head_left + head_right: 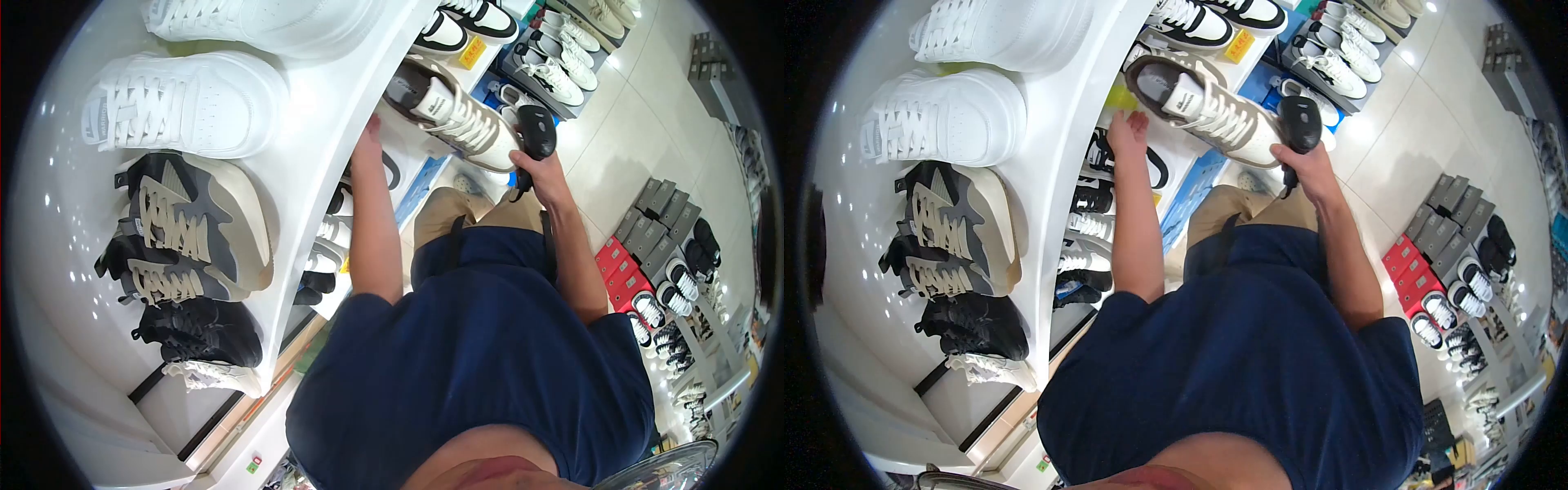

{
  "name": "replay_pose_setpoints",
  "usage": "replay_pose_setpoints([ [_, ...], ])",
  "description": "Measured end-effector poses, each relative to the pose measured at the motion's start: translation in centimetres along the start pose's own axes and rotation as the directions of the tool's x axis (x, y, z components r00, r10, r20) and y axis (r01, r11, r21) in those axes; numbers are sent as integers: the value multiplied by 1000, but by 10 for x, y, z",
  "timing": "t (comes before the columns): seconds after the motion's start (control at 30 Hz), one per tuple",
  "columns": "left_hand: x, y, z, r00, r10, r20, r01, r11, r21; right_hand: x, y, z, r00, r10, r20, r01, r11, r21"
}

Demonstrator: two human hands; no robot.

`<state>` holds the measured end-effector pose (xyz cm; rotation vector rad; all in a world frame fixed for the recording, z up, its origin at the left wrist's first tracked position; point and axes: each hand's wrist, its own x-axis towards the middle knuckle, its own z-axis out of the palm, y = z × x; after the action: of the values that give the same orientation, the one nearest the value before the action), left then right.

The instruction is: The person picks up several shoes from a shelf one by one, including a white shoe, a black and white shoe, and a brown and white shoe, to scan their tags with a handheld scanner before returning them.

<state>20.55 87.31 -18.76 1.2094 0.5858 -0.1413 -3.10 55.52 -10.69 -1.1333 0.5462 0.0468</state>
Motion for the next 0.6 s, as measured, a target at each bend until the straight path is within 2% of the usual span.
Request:
replay_pose_setpoints([
  [0.07,-58,9,4,998,-62,13,64,987,-149,8,-1,13,999,25,46,-23,999,-46],
  [0.13,-117,27,15,994,-110,-1,108,980,-166,22,6,29,996,14,90,-7,997,-79],
  [0.2,-133,32,14,987,-160,-16,154,970,-186,27,0,55,990,-21,139,33,996,-79],
  [0.27,-132,29,2,963,-37,266,79,985,-150,40,15,72,980,-65,189,91,988,-128],
  [0.3,-134,34,4,964,-34,264,77,985,-153,44,19,82,973,-92,213,120,985,-126],
  [0.37,-133,46,13,945,256,202,-275,959,73,52,23,96,969,-66,237,94,990,-109],
  [0.4,-113,37,4,935,326,140,-341,933,110,56,24,102,963,-28,269,65,990,-128],
  [0.5,-90,43,1,914,370,167,-386,920,69,61,24,120,955,33,295,27,980,-197],
  [0.6,-80,46,7,941,319,109,-322,947,4,73,30,131,966,62,249,-6,976,-220],
])
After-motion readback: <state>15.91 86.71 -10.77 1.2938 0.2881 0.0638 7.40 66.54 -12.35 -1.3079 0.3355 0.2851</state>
